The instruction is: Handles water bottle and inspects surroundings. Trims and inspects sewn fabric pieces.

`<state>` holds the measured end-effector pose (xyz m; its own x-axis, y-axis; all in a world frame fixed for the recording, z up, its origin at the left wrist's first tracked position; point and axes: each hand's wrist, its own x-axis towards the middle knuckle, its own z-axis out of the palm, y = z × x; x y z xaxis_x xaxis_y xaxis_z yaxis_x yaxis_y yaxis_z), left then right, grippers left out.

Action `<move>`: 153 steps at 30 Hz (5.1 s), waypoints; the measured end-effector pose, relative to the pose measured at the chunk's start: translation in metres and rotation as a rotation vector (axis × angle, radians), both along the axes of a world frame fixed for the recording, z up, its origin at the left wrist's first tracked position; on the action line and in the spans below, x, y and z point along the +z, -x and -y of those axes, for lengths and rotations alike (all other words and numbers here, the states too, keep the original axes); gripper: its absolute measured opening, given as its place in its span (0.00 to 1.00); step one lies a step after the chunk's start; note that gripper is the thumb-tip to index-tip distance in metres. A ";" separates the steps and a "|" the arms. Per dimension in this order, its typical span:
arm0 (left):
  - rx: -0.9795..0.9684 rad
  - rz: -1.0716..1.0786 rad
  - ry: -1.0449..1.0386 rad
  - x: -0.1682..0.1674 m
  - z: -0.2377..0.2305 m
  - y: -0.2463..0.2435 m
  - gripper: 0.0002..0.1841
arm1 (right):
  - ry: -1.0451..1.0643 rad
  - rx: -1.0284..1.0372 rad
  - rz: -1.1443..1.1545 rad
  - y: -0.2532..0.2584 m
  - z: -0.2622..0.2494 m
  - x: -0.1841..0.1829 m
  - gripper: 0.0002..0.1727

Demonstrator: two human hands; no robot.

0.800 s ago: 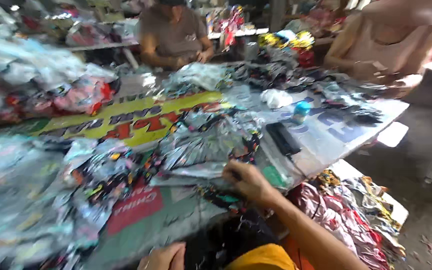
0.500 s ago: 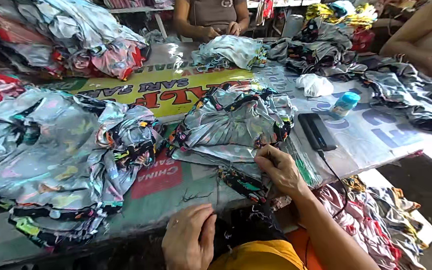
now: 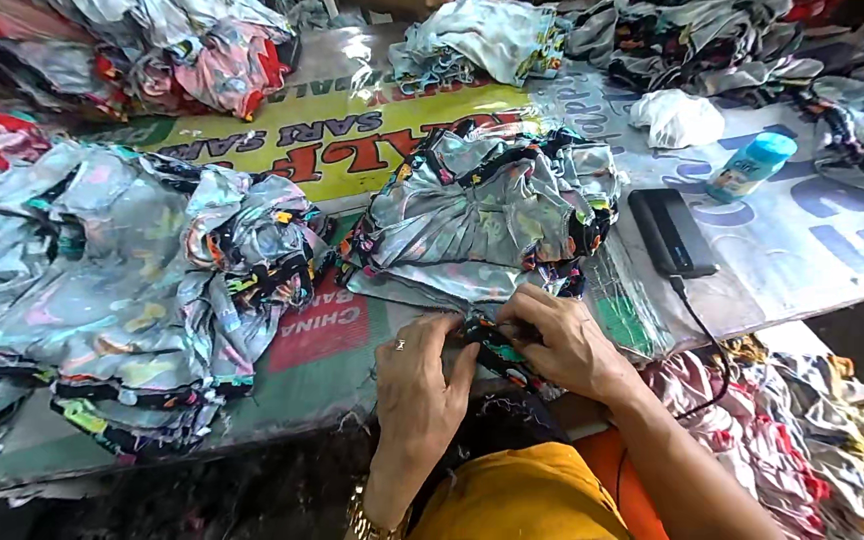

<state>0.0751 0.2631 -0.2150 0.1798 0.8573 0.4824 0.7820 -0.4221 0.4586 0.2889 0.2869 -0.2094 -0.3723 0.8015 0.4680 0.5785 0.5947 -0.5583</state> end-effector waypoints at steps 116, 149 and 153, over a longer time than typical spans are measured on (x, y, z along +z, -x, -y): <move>-0.306 1.310 0.315 0.008 -0.018 -0.027 0.11 | 0.236 0.258 -0.602 0.018 -0.007 0.034 0.06; -0.347 1.252 0.591 0.040 -0.038 -0.024 0.11 | -0.030 -0.142 -0.095 -0.004 -0.026 0.027 0.06; -0.320 1.085 0.474 0.042 -0.032 -0.029 0.12 | -0.062 -0.224 -0.135 -0.007 -0.021 0.032 0.08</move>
